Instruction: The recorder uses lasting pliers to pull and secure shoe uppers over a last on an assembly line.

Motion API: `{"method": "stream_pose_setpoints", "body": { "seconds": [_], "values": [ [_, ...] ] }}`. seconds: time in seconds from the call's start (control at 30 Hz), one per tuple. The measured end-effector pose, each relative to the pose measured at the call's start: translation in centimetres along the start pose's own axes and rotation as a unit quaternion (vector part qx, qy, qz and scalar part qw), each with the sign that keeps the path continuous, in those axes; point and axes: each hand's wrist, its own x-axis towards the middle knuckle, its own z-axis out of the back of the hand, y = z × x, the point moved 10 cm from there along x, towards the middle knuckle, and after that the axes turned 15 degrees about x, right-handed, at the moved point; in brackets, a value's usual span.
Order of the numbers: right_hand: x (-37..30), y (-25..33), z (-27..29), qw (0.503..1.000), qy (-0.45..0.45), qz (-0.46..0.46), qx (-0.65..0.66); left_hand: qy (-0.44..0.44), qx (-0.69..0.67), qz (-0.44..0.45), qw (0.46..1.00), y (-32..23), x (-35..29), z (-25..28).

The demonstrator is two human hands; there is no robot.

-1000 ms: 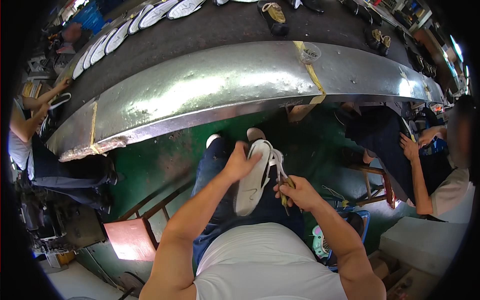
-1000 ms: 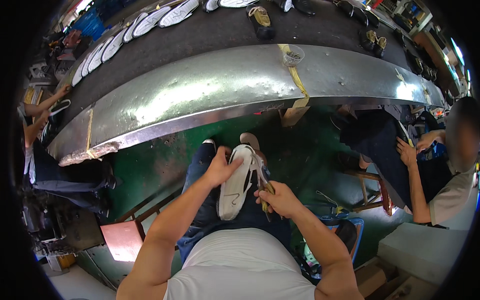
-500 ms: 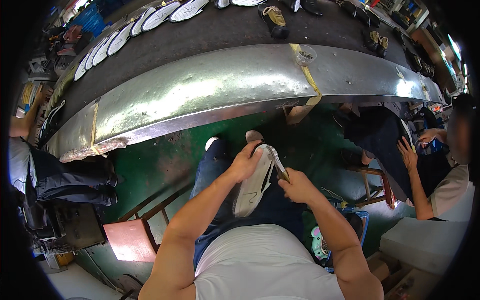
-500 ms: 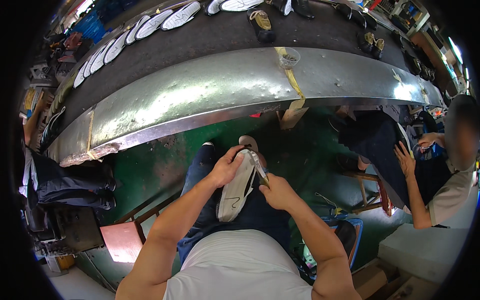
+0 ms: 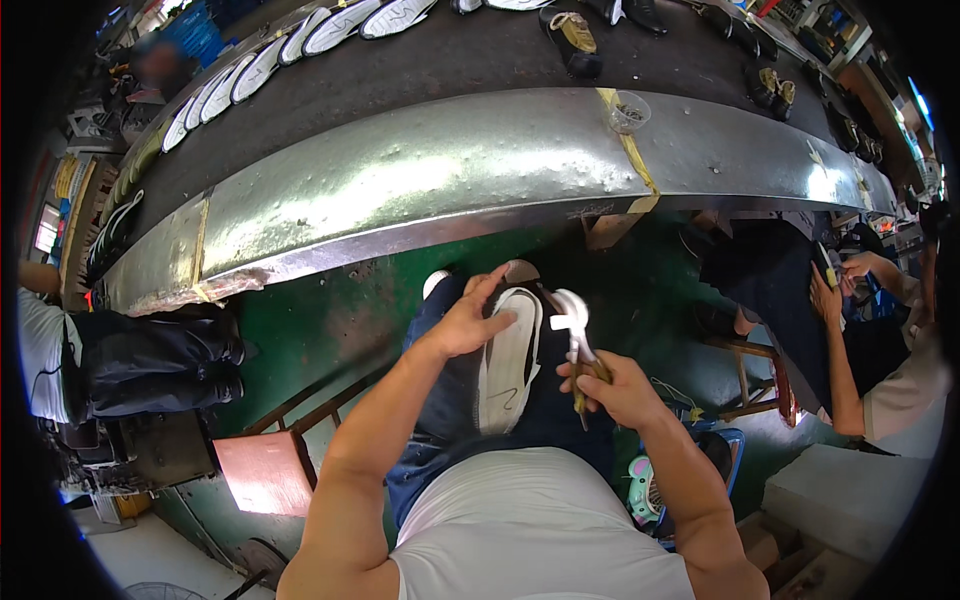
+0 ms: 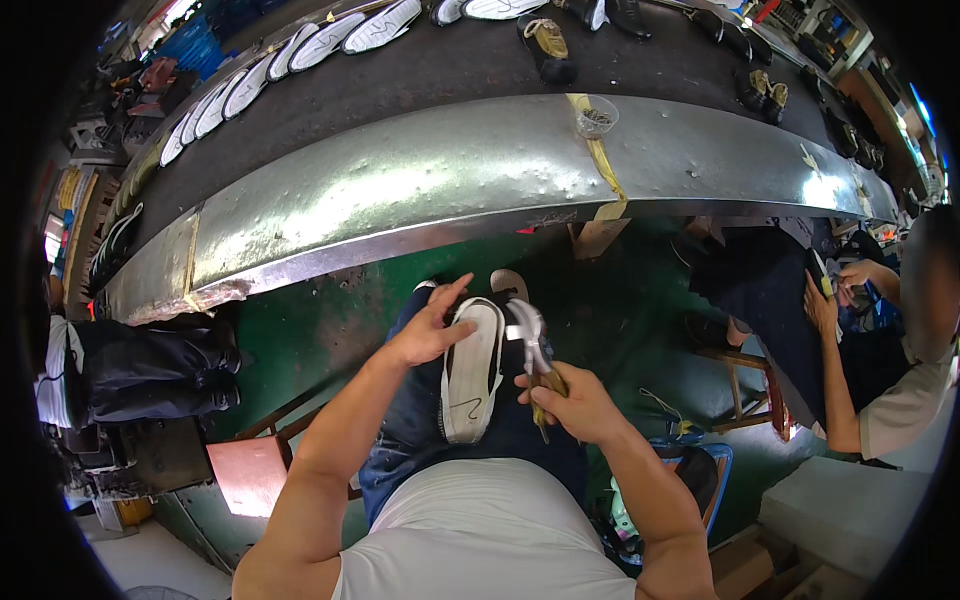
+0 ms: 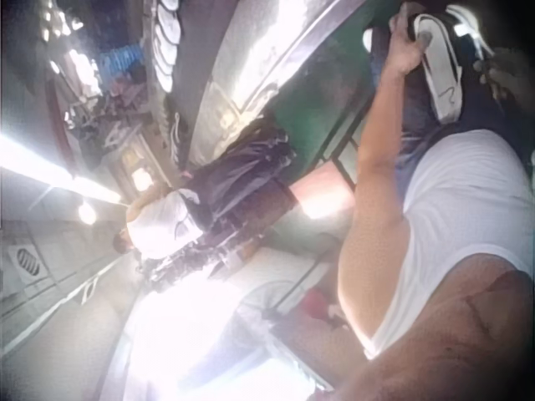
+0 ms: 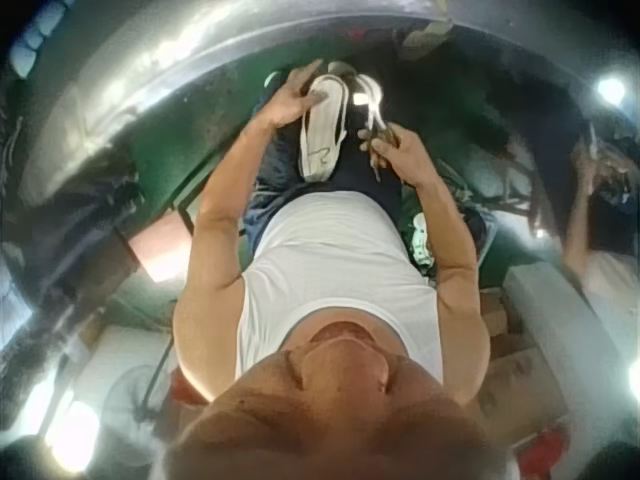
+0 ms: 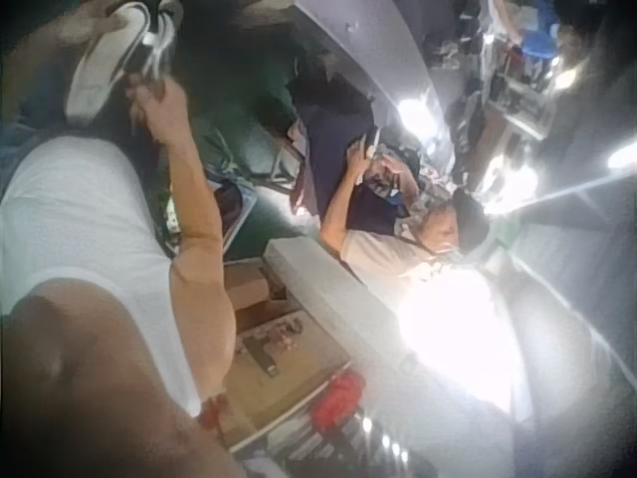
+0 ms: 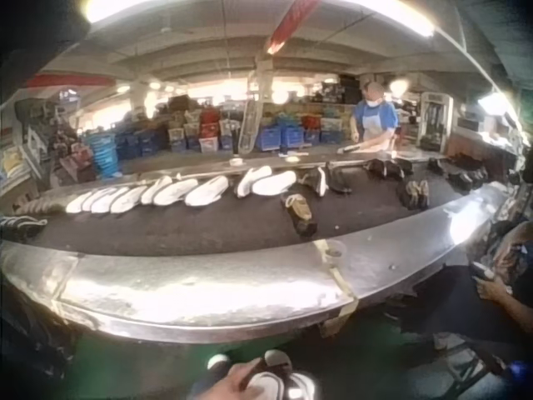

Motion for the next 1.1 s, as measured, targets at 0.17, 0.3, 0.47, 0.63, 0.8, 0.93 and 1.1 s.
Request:
{"method": "stream_pose_setpoints", "body": {
  "seconds": [0.17,0.3,0.47,0.63,0.8,0.93,1.1],
  "values": [
    [-2.4,-3.3,1.5,0.988,-0.139,-0.054,0.036,-0.041,-0.072,-0.066,0.994,-2.3,-4.8,3.3],
    [-1.1,-3.3,-4.0,0.974,0.051,-0.021,-0.219,-0.092,-0.024,-0.076,0.993,-2.0,-7.8,4.8],
    [3.0,-3.1,-8.5,0.978,0.110,-0.030,-0.174,-0.122,-0.027,-0.072,0.990,-1.1,-9.2,5.4],
    [5.0,-1.8,-11.0,0.977,0.160,-0.127,-0.066,-0.153,-0.009,-0.040,0.987,0.1,-10.4,6.6],
    [8.3,-1.5,-10.1,0.925,0.126,-0.007,-0.359,-0.225,-0.059,-0.029,0.972,3.3,-10.5,7.1],
    [8.8,-1.0,-10.2,0.878,0.066,0.241,-0.408,-0.236,-0.095,-0.050,0.966,4.0,-10.5,7.2],
    [7.0,-0.8,-10.9,0.846,0.060,0.228,-0.478,-0.219,-0.121,-0.047,0.967,4.0,-11.1,7.0]
  ]
}}
